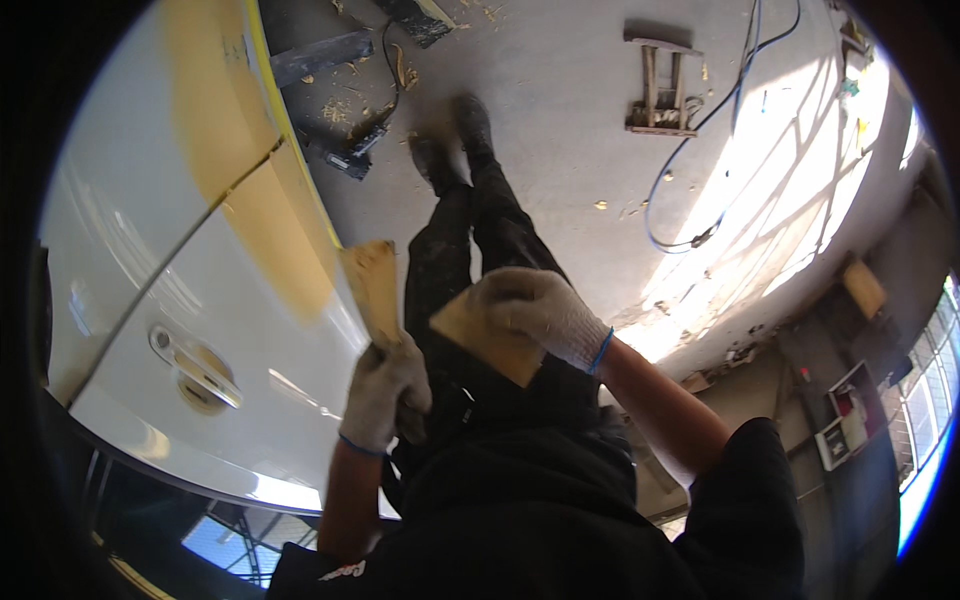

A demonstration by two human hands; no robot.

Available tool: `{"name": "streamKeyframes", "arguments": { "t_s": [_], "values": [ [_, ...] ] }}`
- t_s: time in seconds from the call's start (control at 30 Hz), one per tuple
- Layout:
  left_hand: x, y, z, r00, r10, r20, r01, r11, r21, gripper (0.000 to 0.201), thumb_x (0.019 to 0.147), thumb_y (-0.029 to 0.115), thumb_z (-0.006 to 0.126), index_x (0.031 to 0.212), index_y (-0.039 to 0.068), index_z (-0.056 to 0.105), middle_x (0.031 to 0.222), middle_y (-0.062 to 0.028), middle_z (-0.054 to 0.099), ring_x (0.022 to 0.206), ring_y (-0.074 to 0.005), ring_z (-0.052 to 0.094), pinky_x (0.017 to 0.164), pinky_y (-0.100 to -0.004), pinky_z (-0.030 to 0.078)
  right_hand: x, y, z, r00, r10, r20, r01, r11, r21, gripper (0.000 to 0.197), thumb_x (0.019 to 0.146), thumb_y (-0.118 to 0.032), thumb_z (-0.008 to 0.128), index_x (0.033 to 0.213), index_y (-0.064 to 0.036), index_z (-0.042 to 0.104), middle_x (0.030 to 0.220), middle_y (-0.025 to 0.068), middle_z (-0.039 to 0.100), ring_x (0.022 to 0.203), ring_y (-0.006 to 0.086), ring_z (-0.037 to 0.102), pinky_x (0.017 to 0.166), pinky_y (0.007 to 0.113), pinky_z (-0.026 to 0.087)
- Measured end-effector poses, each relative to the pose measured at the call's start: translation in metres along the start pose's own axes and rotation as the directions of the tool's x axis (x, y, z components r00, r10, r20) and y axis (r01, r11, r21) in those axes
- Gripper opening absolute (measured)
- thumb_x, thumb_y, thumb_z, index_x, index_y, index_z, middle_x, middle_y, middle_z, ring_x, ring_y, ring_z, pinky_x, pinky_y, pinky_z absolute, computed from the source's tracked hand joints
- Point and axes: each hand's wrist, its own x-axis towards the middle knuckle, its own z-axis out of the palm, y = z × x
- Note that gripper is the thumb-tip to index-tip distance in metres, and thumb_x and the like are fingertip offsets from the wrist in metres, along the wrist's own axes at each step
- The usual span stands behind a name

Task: The person applies yellow body filler to a white car's side panel using a spreader and a putty knife. They repeatedly transfer filler between tools and smooth the surface along the panel's edge.

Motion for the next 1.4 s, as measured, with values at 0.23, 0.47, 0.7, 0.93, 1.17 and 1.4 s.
{"name": "streamKeyframes", "arguments": {
  "t_s": [0.23,0.47,0.7,0.93,1.17,1.4],
  "values": [
    [-0.011,-0.004,0.018,0.931,0.358,0.075,-0.361,0.933,0.018,0.013,0.097,0.011,0.071,0.103,0.005,0.061,0.085,0.0004,0.062,0.068,-0.0086,0.061,0.062,-0.0254,0.052,-0.07,-0.016,0.028,0.961,-0.15,-0.234,0.208,0.946,0.248,0.026,0.095,-0.007,0.054,0.118,0.0014,0.064,0.112,0.0088,0.064,0.098,0.0163,0.062,0.086,0.03,0.052],
    [-0.009,0.006,0.03,0.922,0.344,0.178,-0.309,0.93,-0.197,0.02,0.097,0.01,0.065,0.115,0.002,0.064,0.097,-0.0033,0.067,0.082,-0.0119,0.065,0.076,-0.0291,0.055,-0.088,-0.037,0.047,0.952,-0.04,-0.305,0.142,0.937,0.32,0.032,0.099,-0.014,0.054,0.127,0.0,0.059,0.113,0.0098,0.064,0.104,0.0185,0.062,0.092,0.031,0.052],
    [-0.02,0.035,0.057,0.863,0.269,0.429,-0.283,0.959,-0.032,0.034,0.095,0.01,0.063,0.127,-0.003,0.065,0.11,-0.0084,0.072,0.087,-0.0121,0.067,0.081,-0.0304,0.059,-0.062,-0.114,0.021,0.882,-0.203,-0.424,0.338,0.901,0.273,0.032,0.102,-0.018,0.057,0.129,-0.0005,0.059,0.117,0.0107,0.066,0.105,0.0223,0.067,0.092,0.037,0.057],
    [0.041,0.168,0.161,0.94,0.275,0.2,-0.29,0.956,0.048,0.022,0.098,0.009,0.06,0.113,-0.003,0.071,0.089,-0.0048,0.071,0.069,-0.0091,0.062,0.065,-0.0258,0.053,-0.001,-0.24,-0.133,0.995,-0.075,-0.058,0.075,0.997,-0.001,0.045,0.104,-0.026,0.06,0.137,0.0043,0.06,0.116,0.0124,0.07,0.106,0.02,0.067,0.097,0.032,0.054],
    [0.223,0.268,0.181,0.952,0.009,-0.305,0.0,1.0,0.03,0.035,0.093,0.002,0.054,0.123,0.003,0.071,0.104,-0.0077,0.072,0.08,-0.0106,0.063,0.068,-0.0255,0.053,0.225,-0.087,-0.555,0.691,0.309,-0.653,-0.342,0.936,0.08,0.029,0.099,-0.025,0.063,0.123,-0.009,0.068,0.089,0.0049,0.067,0.074,0.0153,0.064,0.067,0.035,0.056],
    [0.44,0.314,0.121,0.863,0.199,-0.465,-0.026,0.936,0.351,0.032,0.096,0.005,0.054,0.123,0.004,0.072,0.101,-0.0084,0.074,0.078,-0.0096,0.062,0.068,-0.0244,0.05,0.452,0.088,-0.68,0.548,0.148,-0.823,-0.736,0.552,-0.391,0.058,0.085,-0.031,0.069,0.137,-0.0056,0.063,0.13,0.0279,0.068,0.126,0.0418,0.064,0.109,0.046,0.048]
  ]
}}
